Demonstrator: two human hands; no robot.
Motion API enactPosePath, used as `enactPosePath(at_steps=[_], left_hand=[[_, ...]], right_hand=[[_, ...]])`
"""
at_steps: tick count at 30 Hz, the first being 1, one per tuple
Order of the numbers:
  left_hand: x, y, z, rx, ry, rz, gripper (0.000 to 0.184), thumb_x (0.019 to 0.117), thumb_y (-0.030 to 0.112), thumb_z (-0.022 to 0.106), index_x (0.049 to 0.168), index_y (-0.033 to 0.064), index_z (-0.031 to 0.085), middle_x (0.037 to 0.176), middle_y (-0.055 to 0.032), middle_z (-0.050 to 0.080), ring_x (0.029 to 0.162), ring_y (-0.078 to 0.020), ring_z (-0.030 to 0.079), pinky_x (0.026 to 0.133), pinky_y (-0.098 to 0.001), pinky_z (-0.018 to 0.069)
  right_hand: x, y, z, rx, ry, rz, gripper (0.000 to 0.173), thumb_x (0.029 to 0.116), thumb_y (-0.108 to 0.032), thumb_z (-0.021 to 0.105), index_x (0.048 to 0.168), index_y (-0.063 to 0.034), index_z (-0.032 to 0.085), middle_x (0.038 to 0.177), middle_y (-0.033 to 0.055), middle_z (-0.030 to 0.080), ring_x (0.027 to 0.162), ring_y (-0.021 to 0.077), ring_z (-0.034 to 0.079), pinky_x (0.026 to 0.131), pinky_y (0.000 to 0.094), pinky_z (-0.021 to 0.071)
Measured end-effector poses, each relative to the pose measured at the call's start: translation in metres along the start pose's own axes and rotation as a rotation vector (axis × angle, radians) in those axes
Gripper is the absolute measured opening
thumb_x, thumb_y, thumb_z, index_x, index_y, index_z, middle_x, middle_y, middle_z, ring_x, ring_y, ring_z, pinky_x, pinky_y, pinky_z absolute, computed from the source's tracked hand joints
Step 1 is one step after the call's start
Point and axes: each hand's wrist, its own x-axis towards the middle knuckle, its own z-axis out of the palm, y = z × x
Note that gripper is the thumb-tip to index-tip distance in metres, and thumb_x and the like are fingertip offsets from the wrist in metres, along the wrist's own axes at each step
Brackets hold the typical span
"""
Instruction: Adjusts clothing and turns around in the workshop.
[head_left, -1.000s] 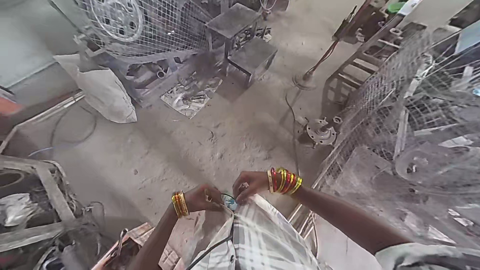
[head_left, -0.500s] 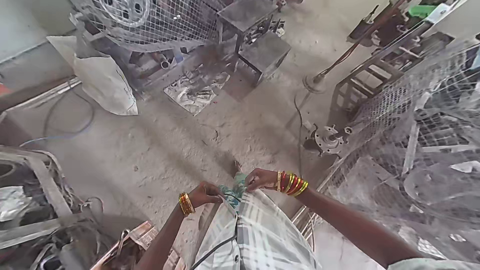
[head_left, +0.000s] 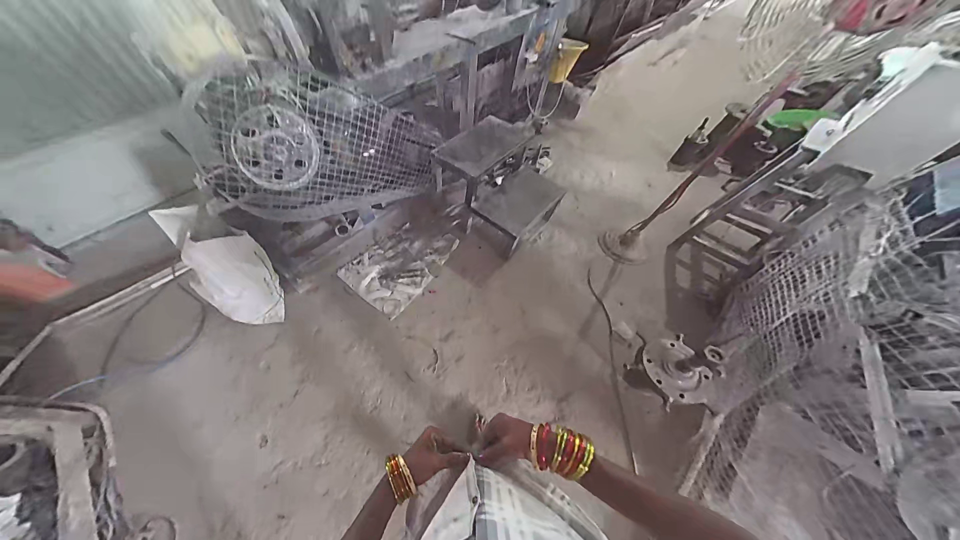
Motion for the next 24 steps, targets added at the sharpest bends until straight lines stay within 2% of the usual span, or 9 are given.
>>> enactPosePath(at_steps=[3, 6, 11, 14, 16, 19, 22, 24], left_hand=[[0.033, 0.028, 0.002, 0.052, 0.011, -0.085, 0.005, 0.0900, -0.005, 0.068, 0.092, -0.0036, 0.072, 0.081, 0.0026, 0.074, 0.075, 0.0008, 0.068, 0.077, -0.0200, 0.0561], [0.067, 0.049, 0.000, 0.138, -0.084, -0.128, 0.002, 0.0892, -0.004, 0.070, 0.090, -0.0032, 0.071, 0.079, 0.0035, 0.072, 0.074, 0.0010, 0.066, 0.075, -0.0201, 0.0549], [0.120, 0.072, -0.002, 0.257, -0.223, -0.163, 0.003, 0.0884, -0.001, 0.071, 0.087, -0.0034, 0.069, 0.074, 0.0036, 0.069, 0.069, 0.0005, 0.063, 0.071, -0.0207, 0.0532], [0.149, 0.085, -0.005, 0.324, -0.300, -0.166, 0.005, 0.0874, 0.000, 0.072, 0.088, -0.0047, 0.069, 0.074, 0.0016, 0.069, 0.069, -0.0007, 0.063, 0.072, -0.0217, 0.0529], [0.168, 0.094, -0.009, 0.390, -0.352, -0.185, 0.010, 0.0883, 0.000, 0.072, 0.091, -0.0085, 0.069, 0.078, -0.0036, 0.070, 0.072, -0.0039, 0.063, 0.075, -0.0251, 0.0531], [0.200, 0.105, -0.021, 0.457, -0.402, -0.159, 0.014, 0.0873, 0.001, 0.073, 0.093, -0.0106, 0.069, 0.079, -0.0068, 0.069, 0.073, -0.0063, 0.062, 0.076, -0.0275, 0.0526], [0.237, 0.123, -0.038, 0.507, -0.440, -0.152, 0.017, 0.0877, 0.002, 0.074, 0.096, -0.0122, 0.069, 0.082, -0.0114, 0.070, 0.076, -0.0102, 0.063, 0.078, -0.0307, 0.0528], [0.264, 0.137, -0.052, 0.532, -0.451, -0.191, 0.018, 0.0886, 0.004, 0.074, 0.100, -0.0101, 0.070, 0.087, -0.0113, 0.071, 0.080, -0.0109, 0.065, 0.082, -0.0316, 0.0537]], right_hand=[[-0.002, -0.001, -0.033, -0.093, 0.003, -0.033, 0.015, 0.0963, -0.007, 0.067, 0.094, 0.0082, 0.068, 0.079, 0.0038, 0.063, 0.071, 0.0049, 0.054, 0.072, 0.0267, 0.0464], [-0.005, 0.007, -0.059, -0.058, 0.036, -0.065, 0.014, 0.0946, -0.005, 0.068, 0.095, 0.0088, 0.068, 0.079, 0.0048, 0.065, 0.071, 0.0055, 0.055, 0.072, 0.0268, 0.0469], [-0.016, 0.022, -0.091, 0.090, 0.113, -0.101, 0.011, 0.0945, -0.006, 0.068, 0.091, 0.0043, 0.069, 0.076, -0.0010, 0.064, 0.070, 0.0017, 0.055, 0.071, 0.0241, 0.0466], [-0.021, 0.021, -0.110, 0.119, 0.147, -0.051, 0.014, 0.0958, -0.005, 0.066, 0.097, 0.0078, 0.069, 0.083, 0.0056, 0.066, 0.075, 0.0067, 0.057, 0.076, 0.0296, 0.0478], [-0.017, 0.021, -0.119, 0.117, 0.184, -0.038, 0.014, 0.0959, -0.007, 0.066, 0.095, 0.0066, 0.069, 0.080, 0.0042, 0.065, 0.073, 0.0062, 0.056, 0.074, 0.0295, 0.0479], [-0.012, 0.009, -0.143, 0.061, 0.221, 0.024, 0.020, 0.0984, -0.008, 0.064, 0.102, 0.0110, 0.069, 0.088, 0.0149, 0.067, 0.080, 0.0166, 0.058, 0.081, 0.0384, 0.0475], [-0.003, -0.001, -0.174, 0.047, 0.272, -0.014, 0.022, 0.0989, -0.007, 0.062, 0.105, 0.0136, 0.069, 0.092, 0.0209, 0.069, 0.084, 0.0214, 0.062, 0.084, 0.0411, 0.0484], [0.006, -0.009, -0.195, 0.017, 0.340, -0.091, 0.022, 0.0982, -0.006, 0.061, 0.100, 0.0144, 0.069, 0.087, 0.0208, 0.068, 0.080, 0.0207, 0.061, 0.080, 0.0393, 0.0489]])
